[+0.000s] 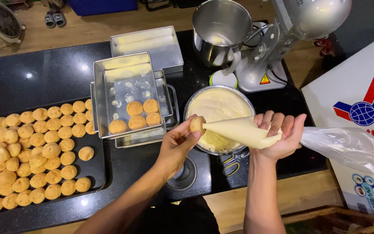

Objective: Fill puff pastries with cream using a piping bag.

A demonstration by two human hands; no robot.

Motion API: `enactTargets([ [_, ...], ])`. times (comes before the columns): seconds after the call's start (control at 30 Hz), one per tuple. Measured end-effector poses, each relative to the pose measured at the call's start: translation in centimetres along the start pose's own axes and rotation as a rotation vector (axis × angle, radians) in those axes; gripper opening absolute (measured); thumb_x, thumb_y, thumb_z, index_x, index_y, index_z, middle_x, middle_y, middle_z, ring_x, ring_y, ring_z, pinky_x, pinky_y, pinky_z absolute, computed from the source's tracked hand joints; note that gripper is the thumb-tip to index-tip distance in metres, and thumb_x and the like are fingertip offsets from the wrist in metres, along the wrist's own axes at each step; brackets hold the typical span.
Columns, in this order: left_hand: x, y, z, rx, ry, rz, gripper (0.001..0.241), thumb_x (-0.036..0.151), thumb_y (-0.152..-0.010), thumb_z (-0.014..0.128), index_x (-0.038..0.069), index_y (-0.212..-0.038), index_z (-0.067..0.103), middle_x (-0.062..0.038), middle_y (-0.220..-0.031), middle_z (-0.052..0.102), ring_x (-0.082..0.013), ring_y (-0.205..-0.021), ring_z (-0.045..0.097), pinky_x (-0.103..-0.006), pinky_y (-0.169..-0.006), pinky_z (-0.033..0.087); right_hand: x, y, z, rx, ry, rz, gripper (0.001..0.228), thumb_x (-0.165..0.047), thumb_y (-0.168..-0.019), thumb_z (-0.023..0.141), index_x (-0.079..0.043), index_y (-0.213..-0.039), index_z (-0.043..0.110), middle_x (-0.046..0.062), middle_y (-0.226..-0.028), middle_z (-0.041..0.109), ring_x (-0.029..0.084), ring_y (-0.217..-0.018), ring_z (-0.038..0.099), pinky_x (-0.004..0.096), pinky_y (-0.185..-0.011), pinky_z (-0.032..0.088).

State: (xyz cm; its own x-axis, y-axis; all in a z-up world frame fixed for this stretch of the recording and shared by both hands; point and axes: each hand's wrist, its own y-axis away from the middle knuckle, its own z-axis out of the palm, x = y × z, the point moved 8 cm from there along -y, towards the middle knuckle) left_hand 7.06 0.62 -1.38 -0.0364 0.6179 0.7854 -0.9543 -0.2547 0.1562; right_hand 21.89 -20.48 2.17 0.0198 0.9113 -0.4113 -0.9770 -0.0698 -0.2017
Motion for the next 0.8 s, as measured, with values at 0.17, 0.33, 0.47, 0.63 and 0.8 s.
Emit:
enactTargets([
  [0.17, -0.3, -0.2, -0.3, 0.006, -0.016, -0.01, 0.063, 0.006, -0.097, 0.067, -0.001, -0.154, 0.044, -0.011, -0.142, 0.062, -0.0144, -0.126, 0.058, -0.0266, -0.105, 0.046, 0.1, -0.2, -0.7, 0.0, 0.005, -0.002, 0.066, -0.044, -0.12, 0.035, -0.018, -0.059, 0.032, 0.002, -0.049, 0.037, 0.019, -0.048, 0.036, 0.034, -0.063, 0.04],
  [0.33, -0.3, -0.9, -0.1, -0.023, -0.062, 0.016, 0.061, 0.007, -0.097, 0.068, -0.001, -0.153, 0.045, -0.01, -0.141, 0.063, -0.0133, -0.126, 0.059, -0.0266, -0.107, 0.047, -0.1, 0.2, -1.1, 0.122, -0.001, -0.035, 0.063, -0.044, -0.119, 0.036, -0.019, -0.062, 0.032, 0.002, -0.049, 0.036, 0.02, -0.05, 0.036, 0.035, -0.064, 0.04],
  [0.47, -0.6, -1.4, 0.1, -0.034, -0.223, 0.029, 0.054, 0.008, -0.097, 0.07, -0.003, -0.147, 0.053, -0.009, -0.134, 0.068, -0.0124, -0.12, 0.063, -0.0267, -0.105, 0.048, -0.4, 0.7, -3.4, 0.261, -0.007, -0.058, 0.062, -0.046, -0.115, 0.038, -0.019, -0.059, 0.031, 0.002, -0.053, 0.036, 0.022, -0.053, 0.037, 0.039, -0.064, 0.038],
  [0.63, -1.3, -1.9, 0.3, -0.083, -0.278, 0.013, 0.052, 0.009, -0.097, 0.07, -0.002, -0.146, 0.055, -0.007, -0.13, 0.07, -0.0104, -0.118, 0.064, -0.0259, -0.103, 0.048, -0.8, 1.1, -6.0, 0.241, 0.02, -0.077, 0.063, -0.047, -0.116, 0.041, -0.02, -0.061, 0.03, 0.0, -0.052, 0.034, 0.018, -0.05, 0.034, 0.033, -0.055, 0.03],
  [0.8, -2.4, -2.6, -0.2, -0.064, -0.397, -0.064, 0.048, 0.011, -0.095, 0.072, -0.002, -0.14, 0.061, -0.006, -0.121, 0.074, -0.0093, -0.11, 0.068, -0.0235, -0.099, 0.051, -1.3, 2.2, -6.7, 0.405, -0.013, -0.101, 0.06, -0.047, -0.112, 0.044, -0.019, -0.061, 0.031, 0.0, -0.051, 0.036, 0.019, -0.05, 0.037, 0.035, -0.053, 0.031],
])
